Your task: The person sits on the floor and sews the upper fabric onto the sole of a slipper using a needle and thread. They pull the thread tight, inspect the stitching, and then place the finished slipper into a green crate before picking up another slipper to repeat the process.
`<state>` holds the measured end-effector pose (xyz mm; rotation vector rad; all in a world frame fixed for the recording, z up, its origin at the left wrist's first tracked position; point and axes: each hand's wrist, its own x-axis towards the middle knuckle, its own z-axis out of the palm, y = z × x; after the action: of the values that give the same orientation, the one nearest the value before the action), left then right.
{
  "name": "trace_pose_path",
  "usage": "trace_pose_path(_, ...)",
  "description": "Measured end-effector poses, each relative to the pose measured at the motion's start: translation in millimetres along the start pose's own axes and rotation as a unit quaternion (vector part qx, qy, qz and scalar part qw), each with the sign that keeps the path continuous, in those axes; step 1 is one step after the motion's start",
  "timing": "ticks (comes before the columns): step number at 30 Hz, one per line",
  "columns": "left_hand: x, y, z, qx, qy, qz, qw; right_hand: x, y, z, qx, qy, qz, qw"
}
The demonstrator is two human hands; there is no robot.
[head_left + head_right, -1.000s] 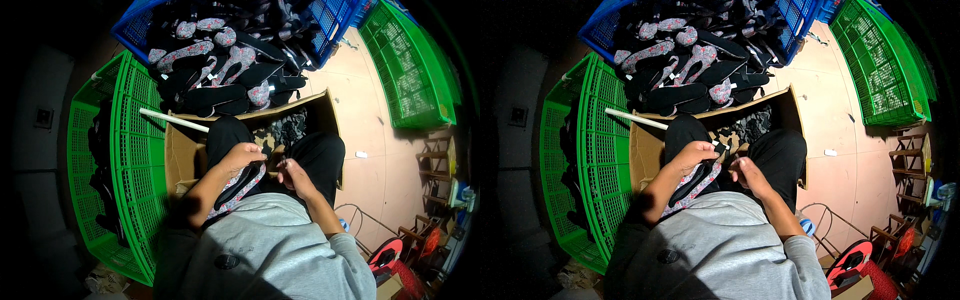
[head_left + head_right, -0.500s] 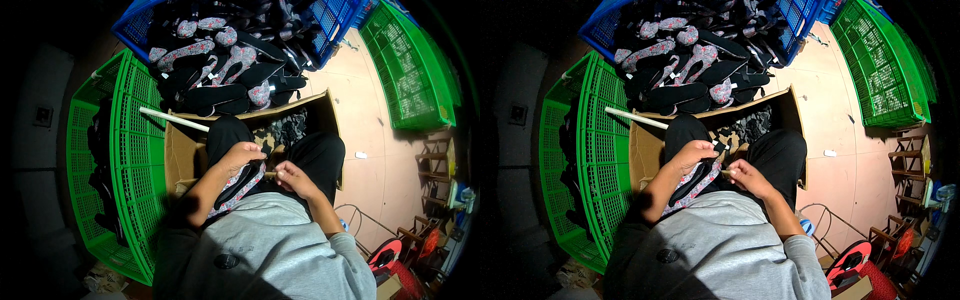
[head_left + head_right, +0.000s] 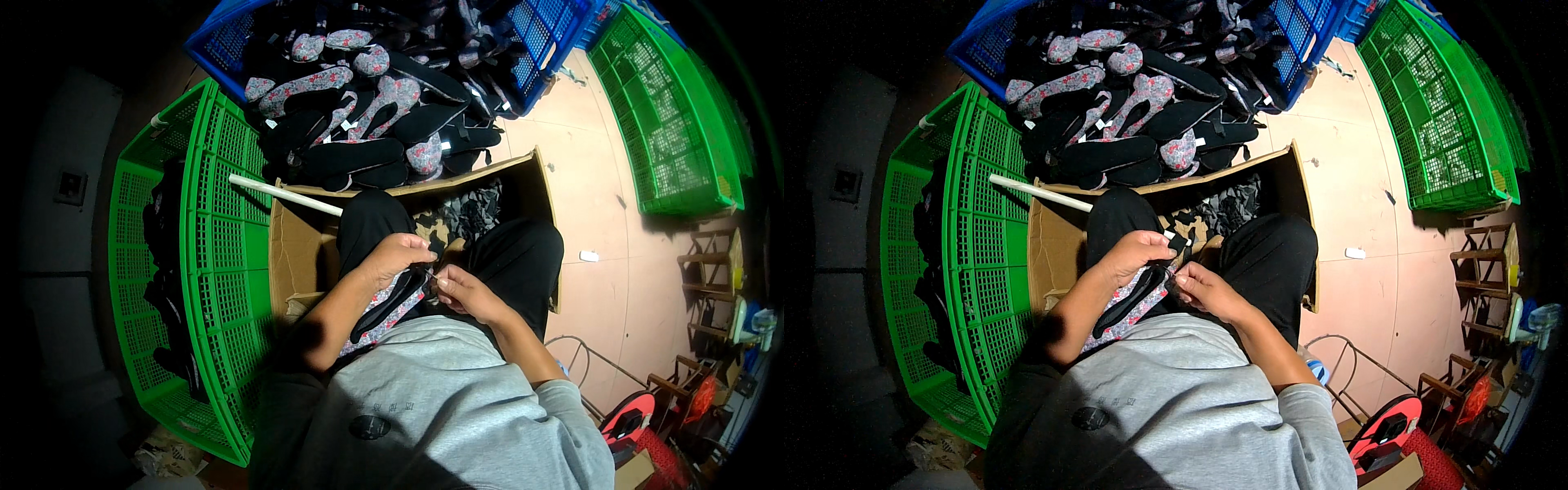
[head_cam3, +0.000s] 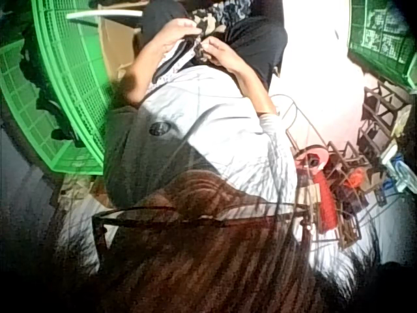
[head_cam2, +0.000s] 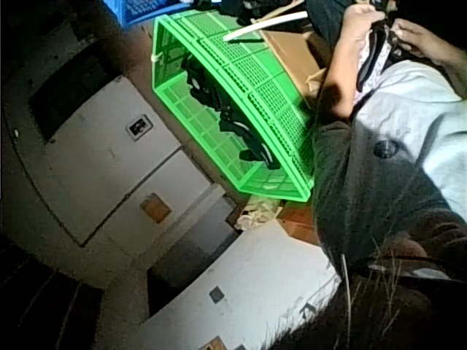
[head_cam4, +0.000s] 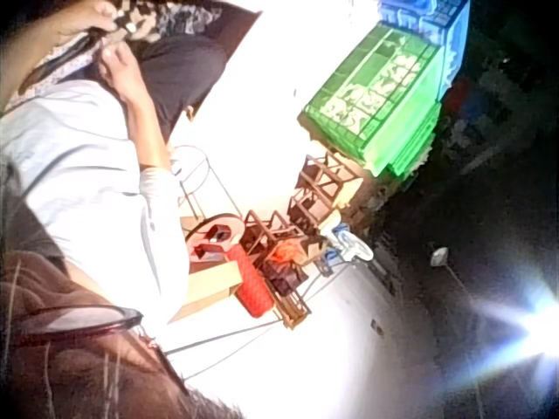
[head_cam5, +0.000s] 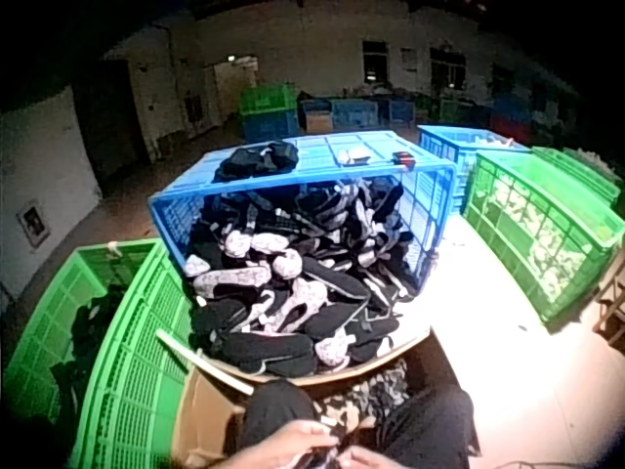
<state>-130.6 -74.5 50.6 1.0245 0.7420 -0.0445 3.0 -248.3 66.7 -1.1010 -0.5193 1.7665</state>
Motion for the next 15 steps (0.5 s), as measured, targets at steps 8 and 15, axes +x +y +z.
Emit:
trace_pose_path(8,0.0,0.5,1.9,0.009,0.001,-0.002,1.0,3.7,-6.0,5.3,0.004,-0.005,-0.007,1.0)
trace_pose_path(15,0.7,0.2,3.9,0.012,0.012,-0.012,1.0,5.4,-8.1,6.8,0.006,-0.005,0.002,1.0)
